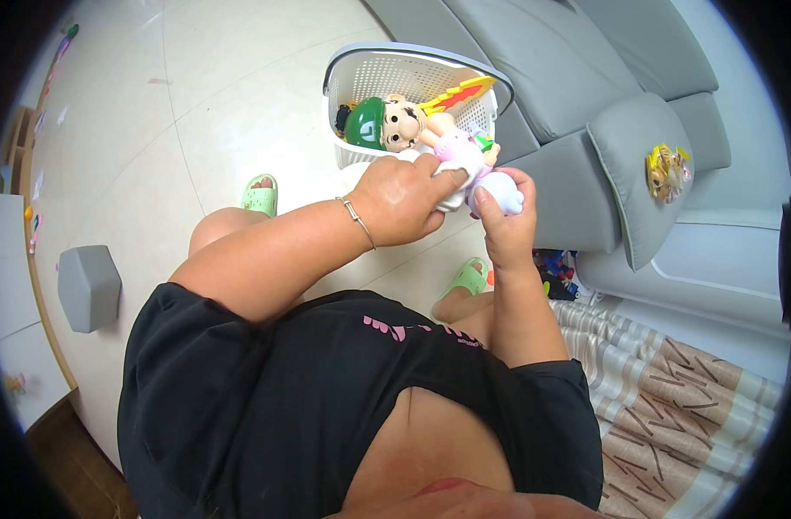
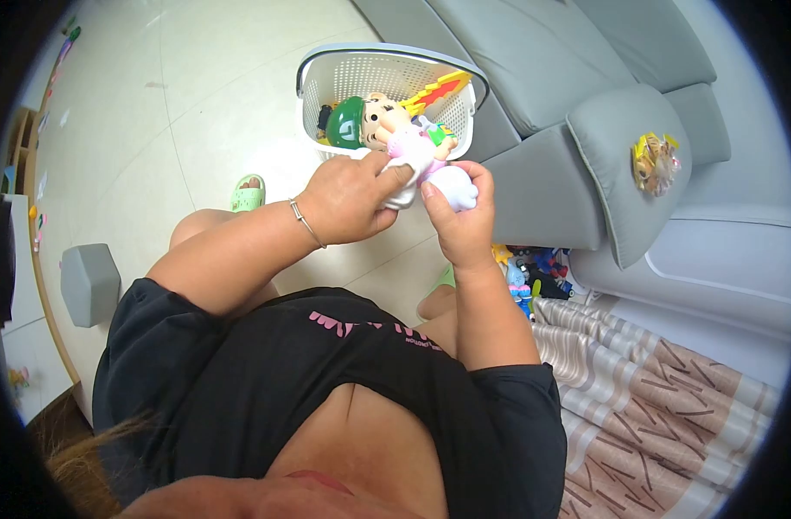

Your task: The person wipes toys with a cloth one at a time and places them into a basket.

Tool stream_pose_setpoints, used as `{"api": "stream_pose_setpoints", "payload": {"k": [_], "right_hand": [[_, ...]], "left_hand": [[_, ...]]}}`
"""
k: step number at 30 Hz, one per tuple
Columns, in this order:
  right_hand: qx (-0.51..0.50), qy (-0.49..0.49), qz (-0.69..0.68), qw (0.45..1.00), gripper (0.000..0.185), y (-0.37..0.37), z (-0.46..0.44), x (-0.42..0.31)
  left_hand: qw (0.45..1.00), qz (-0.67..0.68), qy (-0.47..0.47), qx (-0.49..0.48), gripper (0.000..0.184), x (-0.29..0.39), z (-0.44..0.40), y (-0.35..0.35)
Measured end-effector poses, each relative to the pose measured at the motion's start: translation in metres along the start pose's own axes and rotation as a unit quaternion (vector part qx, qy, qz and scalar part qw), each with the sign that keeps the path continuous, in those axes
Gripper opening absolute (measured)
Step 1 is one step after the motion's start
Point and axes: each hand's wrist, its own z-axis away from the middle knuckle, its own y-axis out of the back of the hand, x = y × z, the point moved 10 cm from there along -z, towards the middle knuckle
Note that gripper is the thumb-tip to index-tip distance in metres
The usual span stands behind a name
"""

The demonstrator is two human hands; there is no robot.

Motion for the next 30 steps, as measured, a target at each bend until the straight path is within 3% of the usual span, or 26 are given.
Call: {"api": "stream_pose_setpoints", "payload": {"k": [3,11,13,16,19,22,26,28,29,30], "right_hand": [[0.005,0.055,0.066,0.996,0.049,-0.001,0.002,-0.017],[0.02,0.135,0.203,0.97,0.052,-0.003,0.003,-0.03],[0.006,0.238,0.278,0.931,0.054,-0.01,0.008,-0.044],[-0.042,0.32,0.319,0.891,0.057,-0.029,0.013,-0.06],[-0.054,0.374,0.344,0.86,0.059,-0.042,0.02,-0.068],[-0.058,0.389,0.361,0.846,0.059,-0.045,0.02,-0.069],[-0.027,0.38,0.349,0.856,0.058,-0.039,0.019,-0.069],[-0.024,0.27,0.286,0.919,0.056,-0.023,0.007,-0.047],[-0.024,0.269,0.286,0.919,0.056,-0.022,0.009,-0.047],[-0.022,0.208,0.24,0.948,0.055,-0.017,0.004,-0.038]], "left_hand": [[0.998,0.021,0.043,0.027,0.053,-0.016,-0.002,0.007],[0.999,0.03,0.008,0.021,0.051,-0.009,0.004,0.01],[0.999,0.036,0.005,0.009,0.05,-0.009,0.005,0.008],[0.997,0.062,0.016,0.036,0.05,-0.014,0.007,0.012],[0.995,0.076,0.059,-0.006,0.052,-0.02,0.007,0.006],[0.993,0.09,0.079,-0.02,0.052,-0.023,0.009,0.002],[0.997,0.071,0.036,0.018,0.049,-0.018,0.008,0.013],[0.998,0.061,0.015,0.025,0.048,-0.014,0.008,0.016],[0.998,0.055,0.018,0.013,0.048,-0.014,0.008,0.015],[0.999,0.049,0.021,0.001,0.047,-0.014,0.008,0.013]]}}
